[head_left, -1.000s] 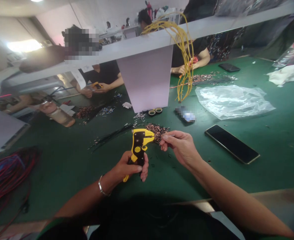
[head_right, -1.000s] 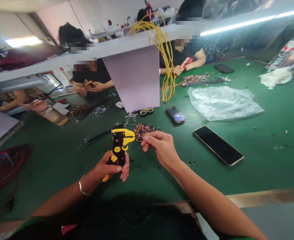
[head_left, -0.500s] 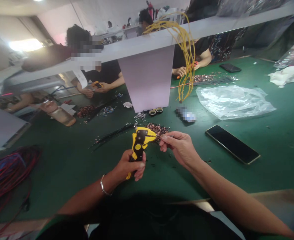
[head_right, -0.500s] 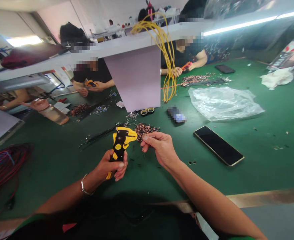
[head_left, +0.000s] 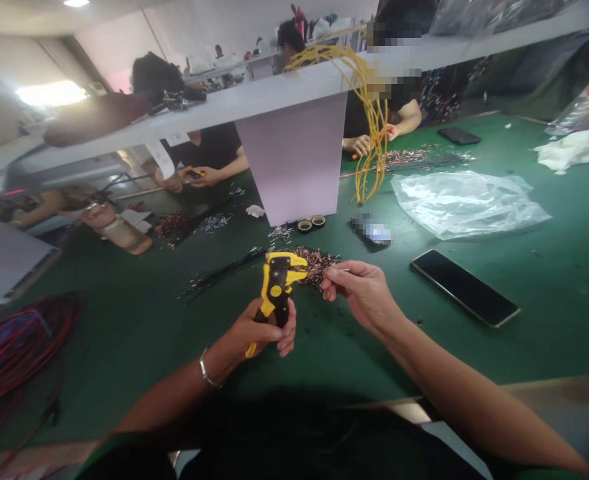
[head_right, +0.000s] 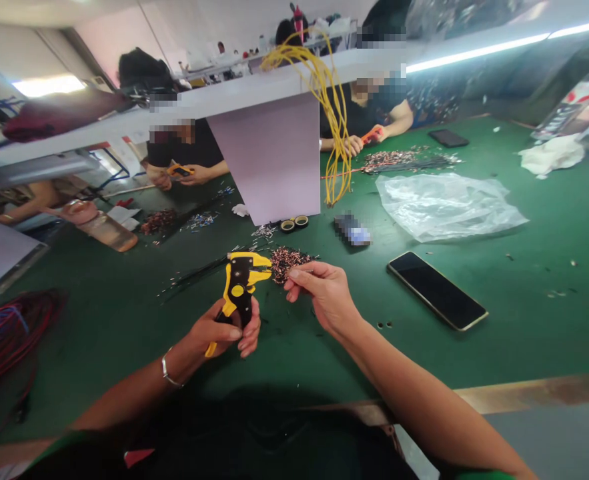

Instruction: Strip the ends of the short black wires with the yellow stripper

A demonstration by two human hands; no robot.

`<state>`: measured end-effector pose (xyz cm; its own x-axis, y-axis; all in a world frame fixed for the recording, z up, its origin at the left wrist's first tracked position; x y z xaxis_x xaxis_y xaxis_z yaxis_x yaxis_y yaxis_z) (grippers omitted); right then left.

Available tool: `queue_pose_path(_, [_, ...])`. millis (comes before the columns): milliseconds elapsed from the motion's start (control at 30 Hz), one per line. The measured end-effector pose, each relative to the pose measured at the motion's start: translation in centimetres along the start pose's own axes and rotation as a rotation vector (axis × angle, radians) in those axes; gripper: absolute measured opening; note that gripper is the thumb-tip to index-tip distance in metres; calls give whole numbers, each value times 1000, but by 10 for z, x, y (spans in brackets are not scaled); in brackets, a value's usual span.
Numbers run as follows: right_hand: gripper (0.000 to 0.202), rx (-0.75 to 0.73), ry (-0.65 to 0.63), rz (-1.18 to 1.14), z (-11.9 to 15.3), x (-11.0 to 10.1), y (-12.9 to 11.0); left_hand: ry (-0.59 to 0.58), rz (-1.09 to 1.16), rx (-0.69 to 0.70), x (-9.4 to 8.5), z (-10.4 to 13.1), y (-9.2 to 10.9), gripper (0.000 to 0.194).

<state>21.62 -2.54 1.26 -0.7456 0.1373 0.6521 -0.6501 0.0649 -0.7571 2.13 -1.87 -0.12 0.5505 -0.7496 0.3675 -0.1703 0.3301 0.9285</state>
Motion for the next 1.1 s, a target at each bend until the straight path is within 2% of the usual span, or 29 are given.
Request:
queue_pose_path(133, [16,-18,4,12,0,-1,-1,-44,36,-9,2,-1,2,42])
queue_pose_path(400, [15,-18,17,2,1,-1,-1,-129,85,-64,9,-1,-1,45])
queue_pose_path(1100, [14,-5,4,-35,2,1,-2,-126,104,9,7,-1,2,42])
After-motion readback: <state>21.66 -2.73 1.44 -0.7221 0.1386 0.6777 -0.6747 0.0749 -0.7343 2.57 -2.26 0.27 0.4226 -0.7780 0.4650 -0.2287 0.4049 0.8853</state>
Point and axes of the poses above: each hand's wrist, its own z-axis away from the middle knuckle, its own x-axis out of the palm, y = z × x, the point moved 4 cm from there along -z, towards the middle knuckle, and after that the axes turned 10 degrees about -z, right-handed, at the moved point
